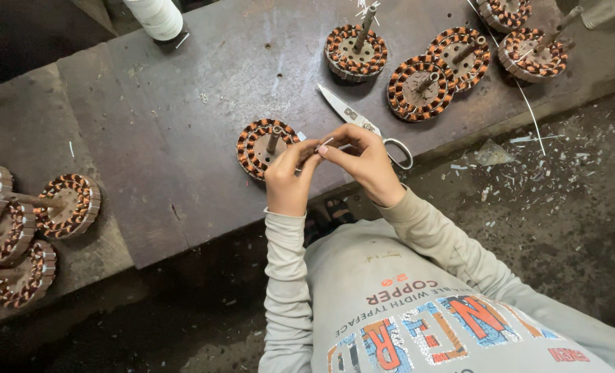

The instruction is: The person inserts white plastic spacers into the slots of a copper-wound stator, then uses shears to cut a white tie and wraps it around the stator to secure the windings. The person also uses a blue pen to mark the stator.

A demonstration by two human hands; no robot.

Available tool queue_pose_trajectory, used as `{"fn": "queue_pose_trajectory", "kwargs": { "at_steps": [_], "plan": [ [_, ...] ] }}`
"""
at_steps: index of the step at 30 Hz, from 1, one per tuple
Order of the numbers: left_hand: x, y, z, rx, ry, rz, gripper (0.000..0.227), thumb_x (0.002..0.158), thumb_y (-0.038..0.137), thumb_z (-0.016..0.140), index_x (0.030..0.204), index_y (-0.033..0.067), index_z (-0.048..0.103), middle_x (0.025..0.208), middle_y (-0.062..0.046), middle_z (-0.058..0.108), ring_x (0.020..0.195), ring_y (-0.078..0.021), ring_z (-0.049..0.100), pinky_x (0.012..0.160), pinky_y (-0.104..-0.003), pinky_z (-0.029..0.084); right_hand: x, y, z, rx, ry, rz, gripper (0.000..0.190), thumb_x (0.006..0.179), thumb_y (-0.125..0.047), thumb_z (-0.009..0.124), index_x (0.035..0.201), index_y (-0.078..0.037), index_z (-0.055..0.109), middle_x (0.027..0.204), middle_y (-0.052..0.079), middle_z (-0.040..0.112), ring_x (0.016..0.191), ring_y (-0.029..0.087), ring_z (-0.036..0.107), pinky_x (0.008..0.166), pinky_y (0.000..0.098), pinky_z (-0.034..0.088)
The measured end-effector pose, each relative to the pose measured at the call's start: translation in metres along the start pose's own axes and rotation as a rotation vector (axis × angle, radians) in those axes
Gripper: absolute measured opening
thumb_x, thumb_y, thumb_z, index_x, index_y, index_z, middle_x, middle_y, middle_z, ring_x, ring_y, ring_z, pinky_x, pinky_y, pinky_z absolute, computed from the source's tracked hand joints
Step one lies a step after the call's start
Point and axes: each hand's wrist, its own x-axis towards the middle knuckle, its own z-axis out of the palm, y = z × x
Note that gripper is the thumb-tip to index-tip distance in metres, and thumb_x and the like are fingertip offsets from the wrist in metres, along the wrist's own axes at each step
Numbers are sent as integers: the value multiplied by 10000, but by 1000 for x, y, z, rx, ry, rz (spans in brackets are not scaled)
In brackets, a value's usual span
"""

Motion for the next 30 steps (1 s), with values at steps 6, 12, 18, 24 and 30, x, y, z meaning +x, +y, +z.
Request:
{"fn": "queue_pose_trajectory", "kwargs": {
  "at_steps": [6, 12, 18, 24, 30],
  "plan": [
    [-7, -17, -2, -260, -166, -388, 232, 936, 16, 705, 1167, 5, 708, 963, -85, 773, 770, -133, 748, 673, -242, 588, 1, 3, -2, 28, -15, 11, 168, 960, -92, 728, 1086, 12, 690, 987, 40, 719, 921, 89, 676, 835, 232, 549],
    [-10, -25, -5, -79, -135, -277, 164, 984, 6, 684, 1123, 12, 771, 924, -95, 786, 752, -130, 765, 608, -252, 587, 3, 4, -4, -44, -12, 22, 173, 948, -99, 745, 1075, 7, 693, 963, 39, 713, 898, 85, 667, 801, 235, 540],
    [-4, -16, -7, -125, -94, -246, 209, 962, 13, 671, 1169, -4, 695, 891, -88, 781, 775, -130, 772, 666, -253, 625, 5, 5, 0, -52, -67, 5, 166, 961, -118, 734, 1068, 2, 692, 1020, 36, 723, 937, 82, 676, 819, 235, 552],
    [-5, -7, -9, -85, -88, -169, 103, 984, 44, 698, 1056, -26, 718, 890, -95, 777, 782, -136, 777, 687, -259, 622, 5, 4, 0, -216, -71, -50, 170, 956, -126, 729, 1061, 1, 684, 997, 29, 724, 900, 91, 687, 794, 253, 557],
    [-11, -15, -9, 12, -23, -186, 95, 963, 37, 706, 1049, 5, 732, 897, -100, 746, 758, -170, 778, 660, -276, 613, 11, 3, 4, -689, 150, -475, 123, 1022, -97, 713, 989, 5, 652, 912, 104, 662, 789, 194, 610, 712, 321, 492]
  ]
}}
